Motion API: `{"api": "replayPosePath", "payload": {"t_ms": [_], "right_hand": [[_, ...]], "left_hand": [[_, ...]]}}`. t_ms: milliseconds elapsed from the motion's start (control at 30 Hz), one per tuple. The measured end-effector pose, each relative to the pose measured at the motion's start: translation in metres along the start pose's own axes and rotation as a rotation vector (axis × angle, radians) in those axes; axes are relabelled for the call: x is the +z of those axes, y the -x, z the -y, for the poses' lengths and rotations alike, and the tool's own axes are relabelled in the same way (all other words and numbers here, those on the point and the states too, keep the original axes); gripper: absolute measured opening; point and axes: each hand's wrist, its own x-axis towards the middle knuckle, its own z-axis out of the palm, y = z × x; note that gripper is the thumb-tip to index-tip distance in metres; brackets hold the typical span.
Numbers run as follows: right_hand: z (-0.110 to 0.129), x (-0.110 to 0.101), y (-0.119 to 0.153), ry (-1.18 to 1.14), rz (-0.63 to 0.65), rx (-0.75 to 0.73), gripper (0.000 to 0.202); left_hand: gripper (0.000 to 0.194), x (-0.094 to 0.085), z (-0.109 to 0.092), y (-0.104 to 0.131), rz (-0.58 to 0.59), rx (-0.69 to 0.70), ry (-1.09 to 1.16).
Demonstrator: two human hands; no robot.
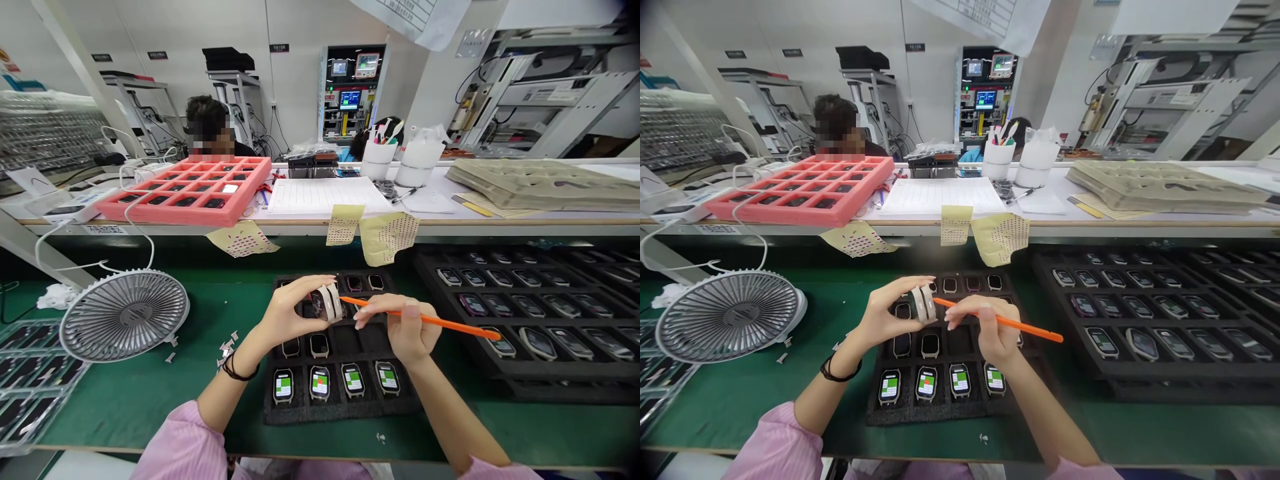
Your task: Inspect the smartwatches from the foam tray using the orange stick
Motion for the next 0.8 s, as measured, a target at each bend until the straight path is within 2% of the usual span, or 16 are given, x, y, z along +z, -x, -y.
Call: {"api": "replayPosePath", "payload": {"t_ms": [167,367,467,600,800], "right_hand": [[-0.0023,0.0023,0.0012,0.093,0.022,0.017,0.05],[-0.0028,0.0039,0.0021,0.163,0.001,-0.054,0.045],[-0.0012,0.0041,-0.0001,0.184,-0.004,-0.035,0.047],[0.0043,0.0042,-0.0025,0.138,-0.002,0.005,0.051],[0.0065,0.0052,0.001,0.135,0.07,0.016,0.049]], "left_hand": [[0.055,-0.0001,-0.0018,0.0011,-0.001,-0.03,-0.042],[0.055,0.0036,-0.0017,0.0045,-0.035,-0.018,-0.09],[0.056,0.0041,-0.0021,0.0048,-0.026,-0.037,-0.091],[0.057,0.0034,-0.0038,0.0031,-0.01,-0.048,-0.08],[0.055,0.0044,-0.0046,0.0025,-0.021,-0.04,-0.088]]}}
